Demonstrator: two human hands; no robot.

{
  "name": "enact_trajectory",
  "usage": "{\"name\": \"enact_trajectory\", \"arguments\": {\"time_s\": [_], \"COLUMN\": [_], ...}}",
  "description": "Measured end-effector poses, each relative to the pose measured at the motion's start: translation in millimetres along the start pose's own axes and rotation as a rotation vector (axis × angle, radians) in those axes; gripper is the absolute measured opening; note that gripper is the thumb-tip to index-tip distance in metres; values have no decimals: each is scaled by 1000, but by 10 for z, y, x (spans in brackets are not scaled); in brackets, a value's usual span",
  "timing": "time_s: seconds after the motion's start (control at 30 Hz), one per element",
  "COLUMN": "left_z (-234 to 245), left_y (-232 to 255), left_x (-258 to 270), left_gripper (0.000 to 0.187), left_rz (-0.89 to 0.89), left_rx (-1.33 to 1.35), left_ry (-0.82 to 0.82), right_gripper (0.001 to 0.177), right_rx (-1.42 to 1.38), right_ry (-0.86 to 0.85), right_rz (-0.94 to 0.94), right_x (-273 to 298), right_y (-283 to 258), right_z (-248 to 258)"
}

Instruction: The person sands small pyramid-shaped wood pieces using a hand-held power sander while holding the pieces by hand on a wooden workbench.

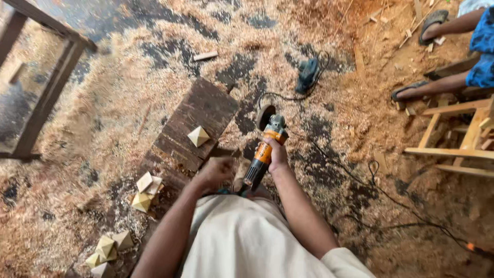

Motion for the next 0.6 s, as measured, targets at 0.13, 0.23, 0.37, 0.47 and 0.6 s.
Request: {"name": "enact_trajectory", "arguments": {"time_s": [0.13, 0.23, 0.37, 0.47, 0.6], "left_z": [526, 775, 800, 803, 851], "left_y": [-292, -511, -682, -638, -487], "left_x": [-128, -233, -383, -534, -693], "left_gripper": [63, 79, 74, 74, 69], "left_rz": [-59, -49, -71, -196, -444], "left_rx": [-187, -421, -427, -507, -520], "left_ry": [728, 824, 741, 660, 626], "right_gripper": [36, 38, 41, 42, 44], "right_rx": [-16, -39, -45, 22, 6], "right_ry": [10, 5, -17, -11, -38], "right_rz": [-51, -60, -103, -135, -140], "right_x": [147, 246, 390, 371, 293], "right_y": [44, 129, 275, 388, 605], "right_z": [103, 51, 72, 54, 36]}}
Point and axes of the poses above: each hand's wrist, its own x-axis away from the middle knuckle, its own z-axis out of the back of the hand, y = z × x, the point moved 3 cm from there along -x, towards the middle knuckle, and after that the axes turned 5 degrees about y, right-handed, at the moved point
